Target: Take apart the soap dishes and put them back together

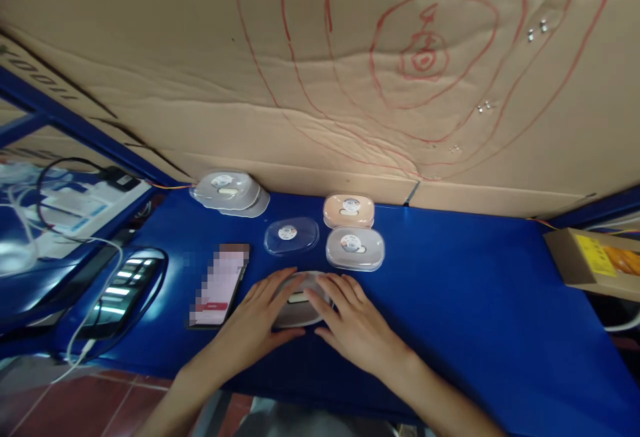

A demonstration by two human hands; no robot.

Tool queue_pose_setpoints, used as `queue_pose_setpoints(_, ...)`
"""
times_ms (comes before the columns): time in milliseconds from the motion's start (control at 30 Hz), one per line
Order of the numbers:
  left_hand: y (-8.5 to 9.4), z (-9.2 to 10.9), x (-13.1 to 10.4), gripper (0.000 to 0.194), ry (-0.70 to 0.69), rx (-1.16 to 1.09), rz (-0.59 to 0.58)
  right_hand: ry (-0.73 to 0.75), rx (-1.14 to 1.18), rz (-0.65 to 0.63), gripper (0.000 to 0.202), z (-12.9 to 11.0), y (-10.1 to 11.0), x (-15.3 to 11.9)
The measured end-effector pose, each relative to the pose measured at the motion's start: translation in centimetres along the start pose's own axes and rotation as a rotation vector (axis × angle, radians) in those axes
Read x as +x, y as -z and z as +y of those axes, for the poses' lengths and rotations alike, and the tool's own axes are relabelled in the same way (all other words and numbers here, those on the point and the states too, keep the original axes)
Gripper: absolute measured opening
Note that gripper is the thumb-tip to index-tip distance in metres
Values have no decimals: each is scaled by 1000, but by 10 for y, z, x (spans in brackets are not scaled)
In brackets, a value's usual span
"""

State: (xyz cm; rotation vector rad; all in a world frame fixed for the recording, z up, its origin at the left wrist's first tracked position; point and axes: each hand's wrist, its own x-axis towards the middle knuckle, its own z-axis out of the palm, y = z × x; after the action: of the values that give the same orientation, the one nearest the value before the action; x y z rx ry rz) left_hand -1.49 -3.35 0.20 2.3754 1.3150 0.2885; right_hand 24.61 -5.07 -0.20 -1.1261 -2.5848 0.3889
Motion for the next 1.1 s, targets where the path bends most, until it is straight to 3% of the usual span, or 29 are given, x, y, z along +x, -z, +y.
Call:
queue_pose_setpoints(133,2,1,-7,81,70,-212,16,-86,206,-32,95,0,-3,-1)
queue_pose_setpoints(300,3,1,-15,68,130,-544,-32,-251,613,-28,93,-5,-8,-3)
queue_pose_setpoints(400,-2,0,-17,59,199,-655,10,-345,738,0,92,-5,-11,-2)
queue_pose_setpoints(533,-1,-7,-13,56,191,-503,146,-312,754,-46,102,1,-6,-5)
queue_pose_setpoints(667,5,-19,-6,62,88,-217,194,-215,678,-248,114,13,10,-14)
queue_pose_setpoints(833,0,-33,5,54,31,-30,226,-199,604,-446,116,17,29,-18)
queue_pose_setpoints(967,-7,-37,14,53,-25,22,167,-179,524,-469,115,12,29,-12)
queue_pose_setpoints(1100,-4,-32,15,51,-39,47,222,-136,431,-367,115,6,13,-8)
